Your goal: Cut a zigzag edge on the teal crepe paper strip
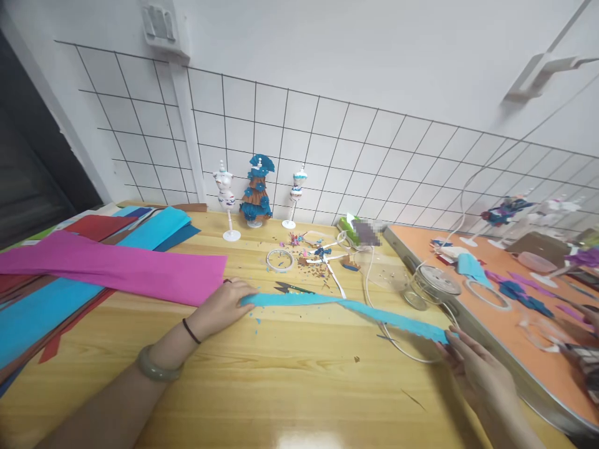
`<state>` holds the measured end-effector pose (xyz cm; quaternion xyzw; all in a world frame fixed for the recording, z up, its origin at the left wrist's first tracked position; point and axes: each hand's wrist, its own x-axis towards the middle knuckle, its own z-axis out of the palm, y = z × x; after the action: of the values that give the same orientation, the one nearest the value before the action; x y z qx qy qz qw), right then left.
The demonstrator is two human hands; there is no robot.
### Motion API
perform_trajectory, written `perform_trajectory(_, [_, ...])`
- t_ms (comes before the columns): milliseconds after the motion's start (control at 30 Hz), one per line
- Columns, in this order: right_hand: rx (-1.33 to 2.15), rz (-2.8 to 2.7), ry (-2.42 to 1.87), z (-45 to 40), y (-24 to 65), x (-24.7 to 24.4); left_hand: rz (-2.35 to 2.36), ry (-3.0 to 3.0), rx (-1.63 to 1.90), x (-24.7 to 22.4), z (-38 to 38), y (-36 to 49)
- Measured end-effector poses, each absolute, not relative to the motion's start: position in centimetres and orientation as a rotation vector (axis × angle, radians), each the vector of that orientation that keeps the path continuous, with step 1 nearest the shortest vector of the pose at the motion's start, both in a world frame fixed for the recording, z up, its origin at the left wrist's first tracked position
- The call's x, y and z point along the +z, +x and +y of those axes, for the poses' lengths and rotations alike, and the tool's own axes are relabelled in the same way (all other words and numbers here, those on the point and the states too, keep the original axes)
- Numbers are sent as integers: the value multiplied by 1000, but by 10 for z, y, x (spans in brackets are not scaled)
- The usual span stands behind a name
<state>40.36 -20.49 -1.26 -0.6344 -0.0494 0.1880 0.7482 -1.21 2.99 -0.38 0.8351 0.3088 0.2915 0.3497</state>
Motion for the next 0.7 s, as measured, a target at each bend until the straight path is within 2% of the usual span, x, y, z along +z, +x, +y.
perform_trajectory(100, [413, -123, -1396, -205, 402, -10, 799, 2574, 524, 1, 24, -15])
perform_trajectory(167, [409, -124, -1407, -205, 401, -9, 821, 2580, 517, 0, 24, -18])
perform_trajectory(433, [354, -184, -1392, -201, 407, -5, 830, 2281, 804, -12, 32, -18])
perform_trajectory(700, [333, -231, -1400, -203, 424, 9, 883, 1663, 825, 3, 38, -17])
